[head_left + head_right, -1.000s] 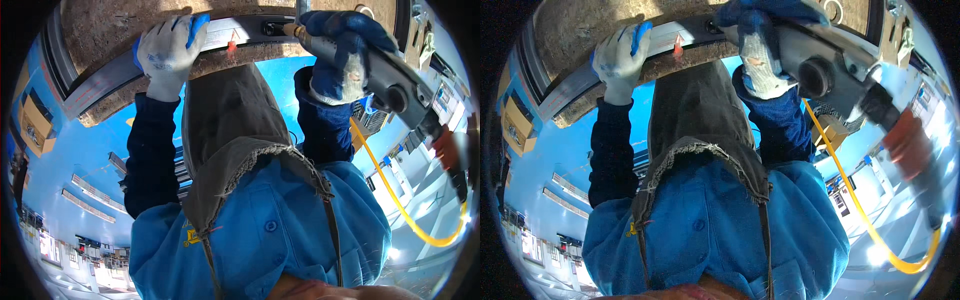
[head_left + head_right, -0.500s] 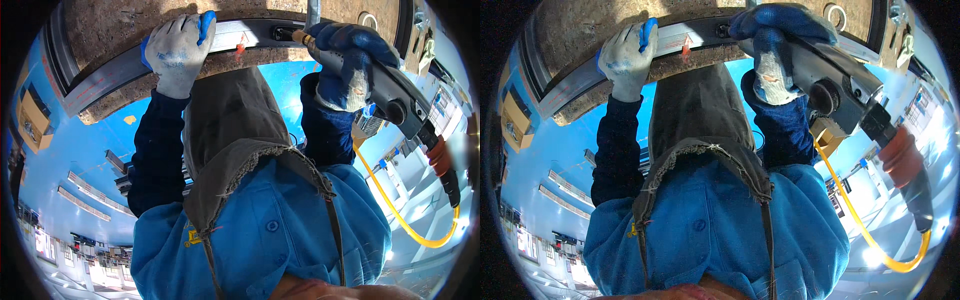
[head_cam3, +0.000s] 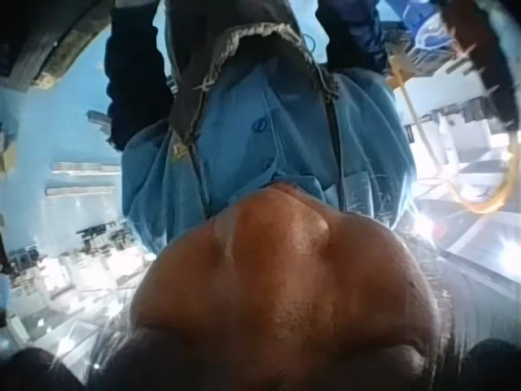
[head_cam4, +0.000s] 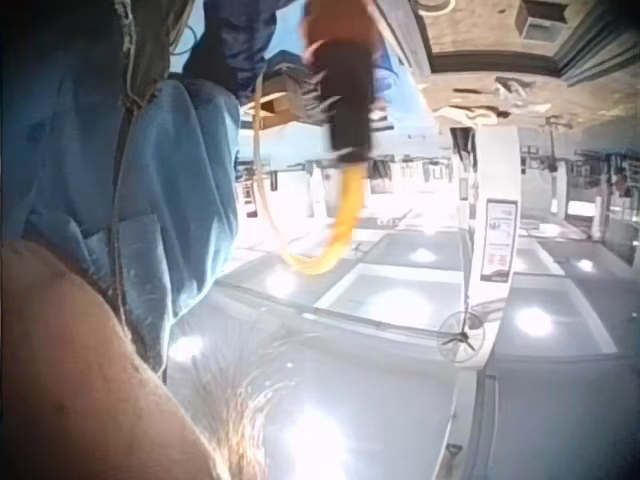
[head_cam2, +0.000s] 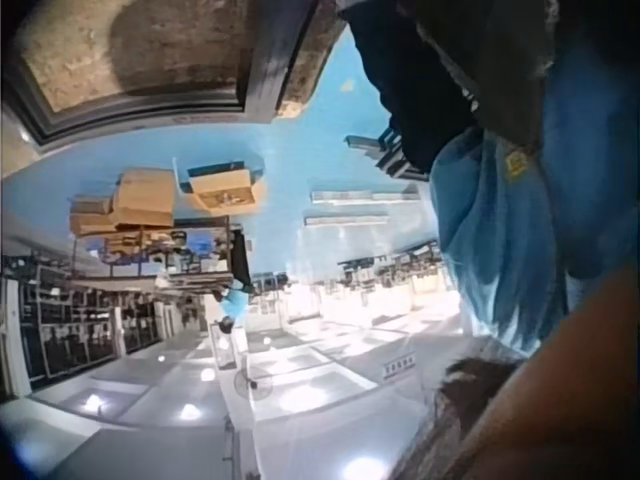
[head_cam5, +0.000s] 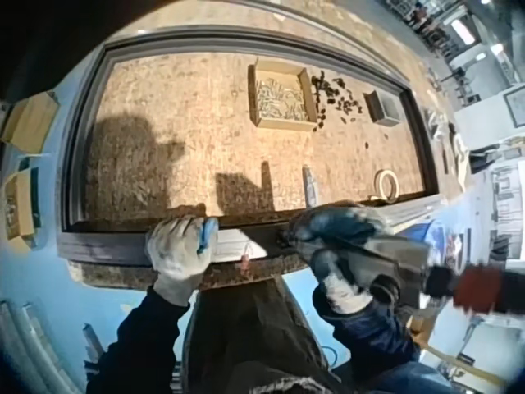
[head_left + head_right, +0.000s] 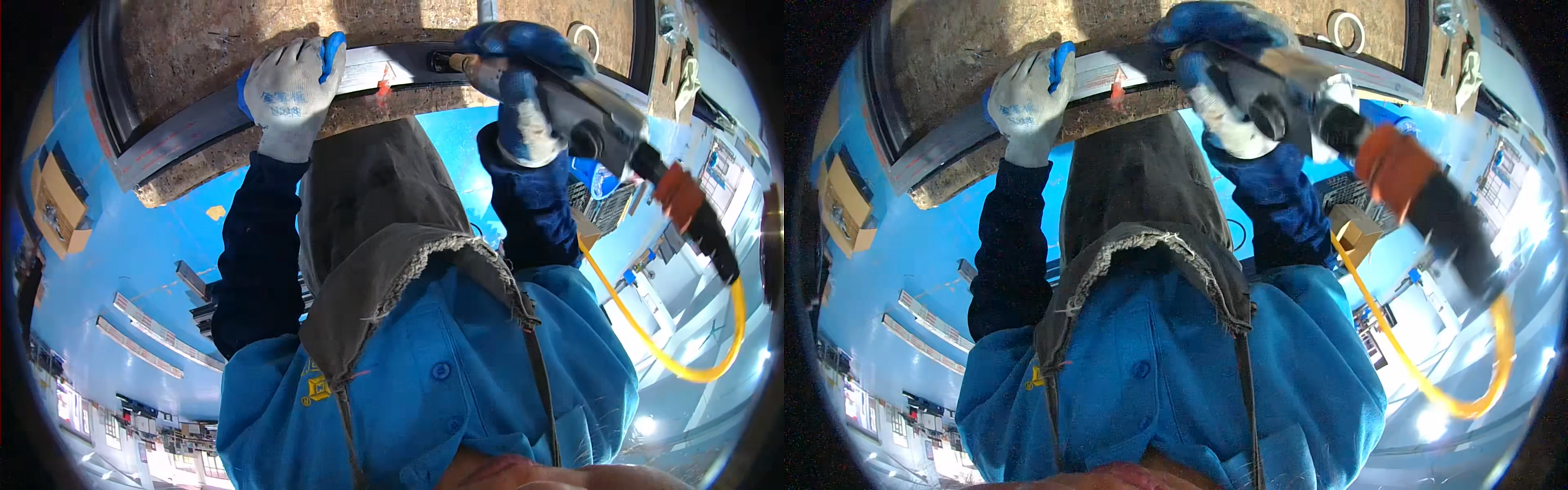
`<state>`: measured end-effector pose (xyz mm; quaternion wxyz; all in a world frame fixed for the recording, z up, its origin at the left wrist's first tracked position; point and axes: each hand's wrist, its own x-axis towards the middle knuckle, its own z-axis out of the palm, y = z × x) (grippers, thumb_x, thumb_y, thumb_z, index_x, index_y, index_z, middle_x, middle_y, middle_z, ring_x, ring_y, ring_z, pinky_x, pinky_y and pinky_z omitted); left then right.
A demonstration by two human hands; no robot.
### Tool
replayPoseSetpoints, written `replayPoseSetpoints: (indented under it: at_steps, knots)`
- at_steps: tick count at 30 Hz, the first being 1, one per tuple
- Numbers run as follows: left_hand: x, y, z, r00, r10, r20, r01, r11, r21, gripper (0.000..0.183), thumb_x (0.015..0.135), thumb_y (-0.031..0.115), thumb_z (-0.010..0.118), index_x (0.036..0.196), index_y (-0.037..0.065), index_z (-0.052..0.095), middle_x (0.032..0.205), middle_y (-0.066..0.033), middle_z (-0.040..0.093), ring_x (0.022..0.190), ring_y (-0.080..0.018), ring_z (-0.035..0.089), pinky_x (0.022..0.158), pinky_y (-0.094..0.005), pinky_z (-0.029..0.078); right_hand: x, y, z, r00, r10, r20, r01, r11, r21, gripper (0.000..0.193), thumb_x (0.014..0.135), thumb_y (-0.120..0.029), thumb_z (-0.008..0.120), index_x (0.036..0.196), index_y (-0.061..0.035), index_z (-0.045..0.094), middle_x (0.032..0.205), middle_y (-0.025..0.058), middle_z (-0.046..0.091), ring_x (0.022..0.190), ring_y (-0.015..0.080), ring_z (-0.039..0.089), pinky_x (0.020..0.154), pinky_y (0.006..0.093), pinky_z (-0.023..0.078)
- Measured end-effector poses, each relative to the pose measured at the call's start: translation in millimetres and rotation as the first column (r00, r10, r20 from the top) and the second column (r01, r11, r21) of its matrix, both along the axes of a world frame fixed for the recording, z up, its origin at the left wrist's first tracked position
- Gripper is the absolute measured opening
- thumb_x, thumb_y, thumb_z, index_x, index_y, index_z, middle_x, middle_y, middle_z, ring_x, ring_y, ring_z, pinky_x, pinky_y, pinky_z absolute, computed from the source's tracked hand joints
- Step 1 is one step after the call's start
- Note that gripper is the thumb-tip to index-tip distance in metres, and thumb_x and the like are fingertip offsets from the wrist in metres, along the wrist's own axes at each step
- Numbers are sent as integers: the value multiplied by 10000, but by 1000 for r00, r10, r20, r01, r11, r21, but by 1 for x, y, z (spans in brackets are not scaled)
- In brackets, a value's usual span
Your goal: The person is assembling a curved metal frame by attaching brackets and small hardware using a pneumatic screwdriver and manual tools.
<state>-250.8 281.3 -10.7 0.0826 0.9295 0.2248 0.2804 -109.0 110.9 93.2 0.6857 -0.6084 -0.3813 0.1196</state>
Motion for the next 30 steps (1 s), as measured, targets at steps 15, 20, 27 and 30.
replayPoseSetpoints:
  at_steps: [15,20,27,30]
  knots:
    - [139,-7,106,500,-836,-226,865,495,85,235,674,243,564,873,145,641,965,-60,621,909,-249,589,892,-365,448,116,-110,-55,561,-82,-824,197,980,37,312,842,-122,591,1112,10,506,808,95,576,683,228,581,622,342,507]
    - [95,4,75,483,-785,-387,751,599,-278,318,828,344,614,1052,120,592,941,-74,623,882,-242,606,735,-377,492,120,-92,-76,641,-111,-759,321,937,134,200,806,-13,599,990,37,538,808,114,576,696,219,583,619,349,515]
    - [57,-27,61,717,-546,-432,559,822,-110,394,812,462,588,932,89,620,513,-89,565,472,-288,582,475,-387,460,115,-94,-62,701,-324,-635,352,932,-87,194,755,-23,659,920,29,571,755,105,613,586,195,596,525,298,494]
    - [86,6,69,513,-626,-587,772,635,-2,360,764,443,609,888,105,608,558,-58,550,540,-255,594,518,-354,465,110,-85,-60,776,-365,-515,377,922,-86,228,718,-22,670,911,7,552,733,89,607,582,180,591,519,299,484]
